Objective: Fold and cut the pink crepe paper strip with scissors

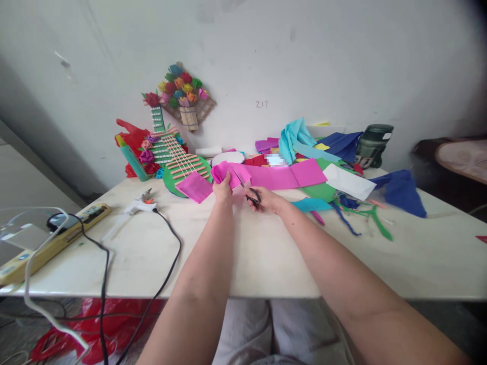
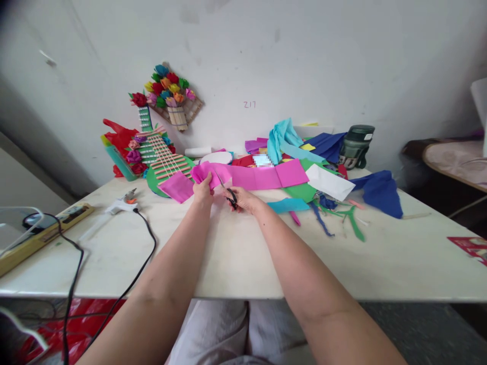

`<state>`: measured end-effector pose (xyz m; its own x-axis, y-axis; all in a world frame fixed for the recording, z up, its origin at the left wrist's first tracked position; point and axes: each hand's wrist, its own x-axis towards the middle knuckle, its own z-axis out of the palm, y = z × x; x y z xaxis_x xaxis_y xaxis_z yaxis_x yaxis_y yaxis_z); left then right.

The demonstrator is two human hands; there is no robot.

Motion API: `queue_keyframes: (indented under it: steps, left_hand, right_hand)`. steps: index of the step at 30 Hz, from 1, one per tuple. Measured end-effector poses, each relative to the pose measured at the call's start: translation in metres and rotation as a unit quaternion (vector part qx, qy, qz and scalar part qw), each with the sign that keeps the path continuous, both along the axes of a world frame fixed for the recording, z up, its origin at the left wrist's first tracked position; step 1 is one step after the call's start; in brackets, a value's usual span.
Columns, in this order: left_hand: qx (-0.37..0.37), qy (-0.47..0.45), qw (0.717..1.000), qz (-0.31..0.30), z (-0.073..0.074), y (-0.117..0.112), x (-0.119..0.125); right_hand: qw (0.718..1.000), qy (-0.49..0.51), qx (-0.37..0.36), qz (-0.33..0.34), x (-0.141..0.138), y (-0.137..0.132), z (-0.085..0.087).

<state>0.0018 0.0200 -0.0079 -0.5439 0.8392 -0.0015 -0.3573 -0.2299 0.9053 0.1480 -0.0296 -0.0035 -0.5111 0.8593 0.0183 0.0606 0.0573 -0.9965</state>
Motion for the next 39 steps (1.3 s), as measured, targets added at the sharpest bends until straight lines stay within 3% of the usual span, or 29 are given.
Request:
queue_keyframes:
  steps: [14, 39]
  left_hand:
    - [0.016, -0.031, 0.999, -0.017, 0.009, -0.011, 0.008]
    - [0.034, -0.027, 0.999, -0.029, 0.006, -0.011, 0.010]
  right_hand:
    - [1.000, 0.019, -0.010, 0.015, 0.002, 0.000, -0.001]
    - [0.999, 0.026, -0.011, -0.029, -0.003, -0.006, 0.004]
